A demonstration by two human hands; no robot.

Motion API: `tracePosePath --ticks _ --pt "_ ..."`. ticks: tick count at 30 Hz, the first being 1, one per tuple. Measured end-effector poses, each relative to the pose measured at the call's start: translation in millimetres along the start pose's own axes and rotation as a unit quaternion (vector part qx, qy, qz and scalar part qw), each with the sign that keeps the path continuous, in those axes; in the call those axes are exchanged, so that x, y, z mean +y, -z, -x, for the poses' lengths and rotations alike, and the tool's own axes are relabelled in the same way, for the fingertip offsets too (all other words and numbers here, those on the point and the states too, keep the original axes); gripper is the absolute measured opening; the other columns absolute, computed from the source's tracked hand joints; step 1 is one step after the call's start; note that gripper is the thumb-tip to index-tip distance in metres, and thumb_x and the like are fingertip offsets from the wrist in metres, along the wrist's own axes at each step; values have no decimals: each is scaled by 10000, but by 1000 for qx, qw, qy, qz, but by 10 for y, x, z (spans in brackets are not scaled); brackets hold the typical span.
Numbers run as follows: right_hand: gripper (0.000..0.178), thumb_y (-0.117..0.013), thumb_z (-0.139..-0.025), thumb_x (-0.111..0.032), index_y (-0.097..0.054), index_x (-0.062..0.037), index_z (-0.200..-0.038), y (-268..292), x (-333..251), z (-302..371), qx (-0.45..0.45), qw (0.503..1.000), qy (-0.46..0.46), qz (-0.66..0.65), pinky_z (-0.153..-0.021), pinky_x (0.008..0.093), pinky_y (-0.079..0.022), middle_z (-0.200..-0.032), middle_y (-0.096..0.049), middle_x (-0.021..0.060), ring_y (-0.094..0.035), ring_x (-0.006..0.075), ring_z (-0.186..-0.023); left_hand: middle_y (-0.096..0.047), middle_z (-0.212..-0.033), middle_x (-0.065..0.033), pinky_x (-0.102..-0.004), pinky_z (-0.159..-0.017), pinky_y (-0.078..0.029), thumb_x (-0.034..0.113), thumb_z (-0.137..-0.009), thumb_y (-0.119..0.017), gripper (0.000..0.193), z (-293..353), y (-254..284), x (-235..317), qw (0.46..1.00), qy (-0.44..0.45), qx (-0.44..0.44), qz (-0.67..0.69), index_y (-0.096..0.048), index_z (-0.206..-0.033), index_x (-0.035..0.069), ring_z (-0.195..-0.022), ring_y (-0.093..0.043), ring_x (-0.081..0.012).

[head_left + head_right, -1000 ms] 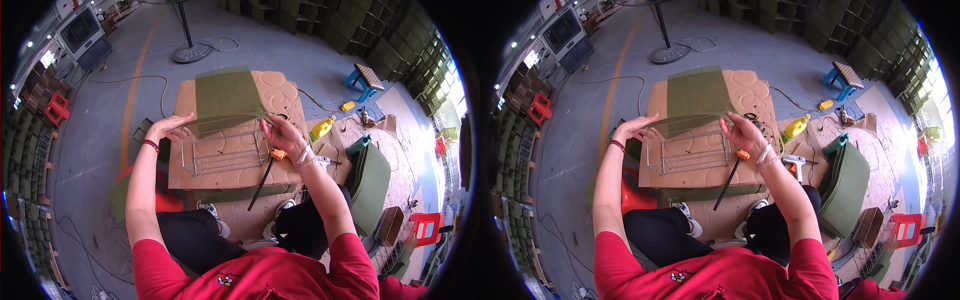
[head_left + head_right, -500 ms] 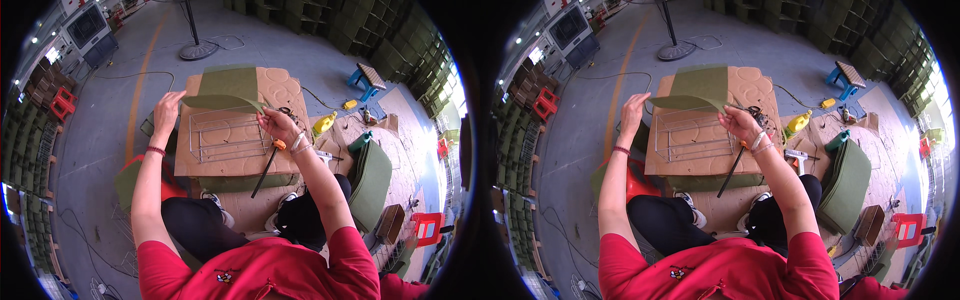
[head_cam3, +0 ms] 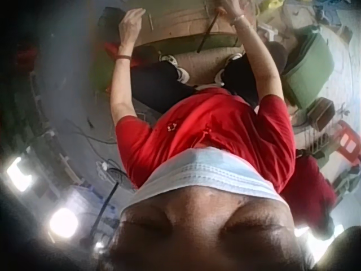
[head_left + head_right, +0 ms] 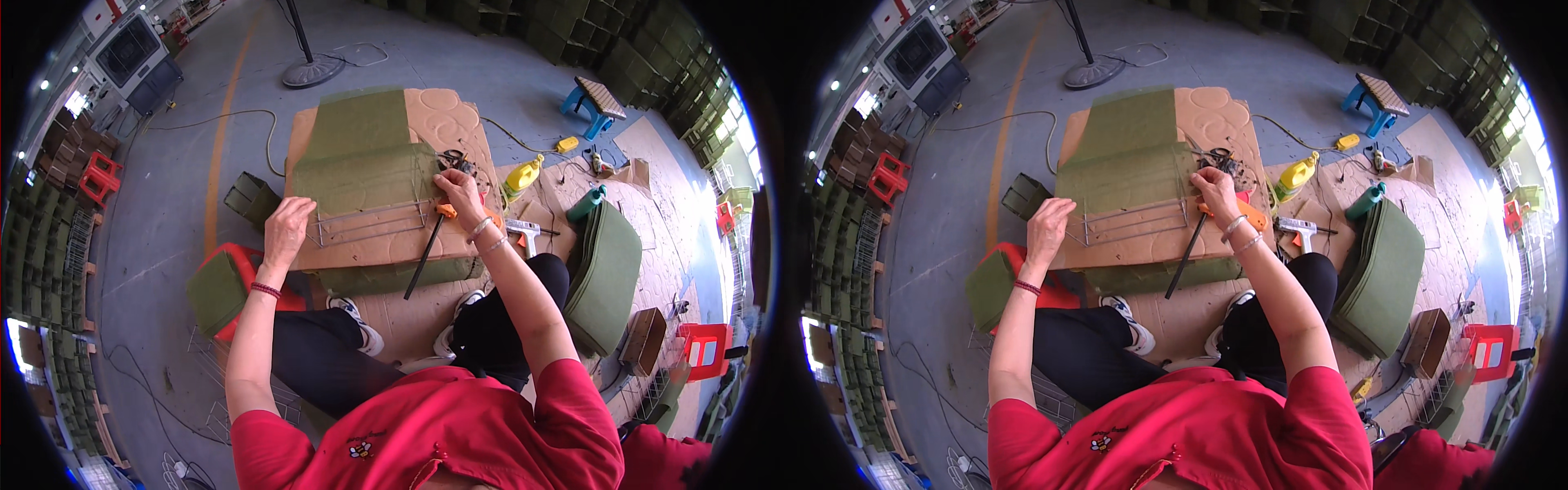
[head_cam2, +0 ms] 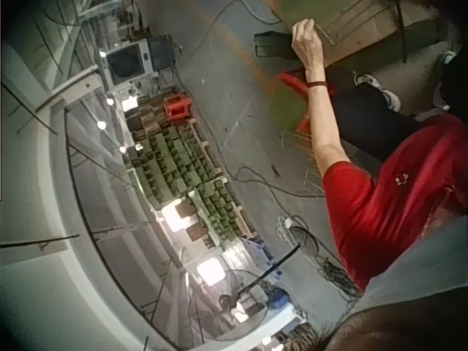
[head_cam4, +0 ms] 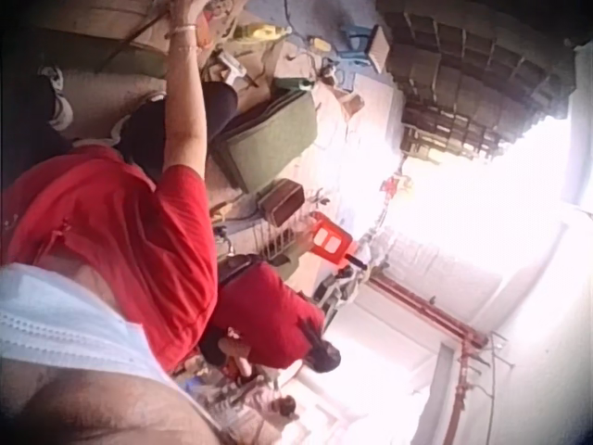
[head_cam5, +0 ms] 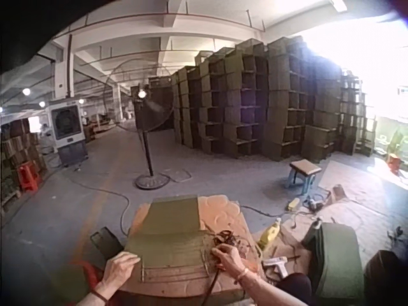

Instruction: The recorder assembles green foam blocks using a wire frame and a glue gun.

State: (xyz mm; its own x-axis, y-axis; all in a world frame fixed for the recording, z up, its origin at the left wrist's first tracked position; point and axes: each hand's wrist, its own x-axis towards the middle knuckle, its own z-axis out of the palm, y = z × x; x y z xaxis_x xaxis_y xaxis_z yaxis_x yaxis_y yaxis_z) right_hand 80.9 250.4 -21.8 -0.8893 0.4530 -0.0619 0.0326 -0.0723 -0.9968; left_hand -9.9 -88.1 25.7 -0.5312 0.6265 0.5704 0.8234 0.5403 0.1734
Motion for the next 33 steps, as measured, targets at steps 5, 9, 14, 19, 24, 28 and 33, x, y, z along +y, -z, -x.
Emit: tracePosePath --ticks 5,9,14,19,24,28,33 --pt "145 -649 -863 -180 -626 -54 -795 -40 100 161 -22 999 -22 -38 -549 199 -446 -688 -562 -53 -505 32 -628 -642 -1040 -93 -344 -843 -508 -39 -741 -599 231 118 14 24 998 68 6 -11 -685 -946 22 -994 -596 -257" --pt "116 -620 -903 -184 -614 -94 -830 -1 269 161 -20 1000 5 -14 -597 185 -483 -756 -564 -68 -533 23 -678 -643 -1042 -94 -347 -845 -505 -50 -738 -600 236 176 -31 50 994 105 28 12 -691 -945 16 -993 -598 -260" --pt "105 -608 -913 -179 -596 -89 -860 -106 262 223 -17 996 -1 -93 -593 195 -495 -757 -554 -60 -534 28 -676 -645 -1040 -93 -343 -829 -504 -53 -734 -619 236 245 28 83 994 103 31 33 -692 -945 21 -976 -606 -258" --pt "114 -599 -915 -164 -553 -73 -863 -191 255 247 -7 994 29 -101 -593 216 -517 -761 -527 -50 -514 40 -669 -649 -1021 -85 -336 -822 -511 -33 -726 -647 220 319 118 61 996 83 4 30 -695 -935 20 -966 -608 -248" --pt "124 -589 -917 -151 -525 -67 -851 -196 256 246 -7 994 28 -104 -620 232 -537 -755 -495 -50 -491 43 -673 -645 -982 -86 -339 -808 -517 -34 -697 -663 173 366 184 110 999 33 -6 18 -683 -860 19 -960 -609 -244" --pt "106 -592 -916 -141 -530 -72 -865 -213 291 356 -6 990 43 -132 -634 234 -536 -792 -502 -50 -496 40 -695 -635 -1001 -79 -332 -805 -520 -53 -672 -656 175 348 219 153 1000 26 -1 -5 -661 -833 14 -984 -598 -240" --pt "88 -601 -913 -135 -542 -78 -882 -177 369 383 11 983 57 -175 -626 189 -475 -775 -527 -60 -487 16 -680 -610 -953 -83 -357 -793 -510 -86 -644 -629 251 231 208 280 999 19 -34 -24 -626 -875 11 -956 -585 -261"
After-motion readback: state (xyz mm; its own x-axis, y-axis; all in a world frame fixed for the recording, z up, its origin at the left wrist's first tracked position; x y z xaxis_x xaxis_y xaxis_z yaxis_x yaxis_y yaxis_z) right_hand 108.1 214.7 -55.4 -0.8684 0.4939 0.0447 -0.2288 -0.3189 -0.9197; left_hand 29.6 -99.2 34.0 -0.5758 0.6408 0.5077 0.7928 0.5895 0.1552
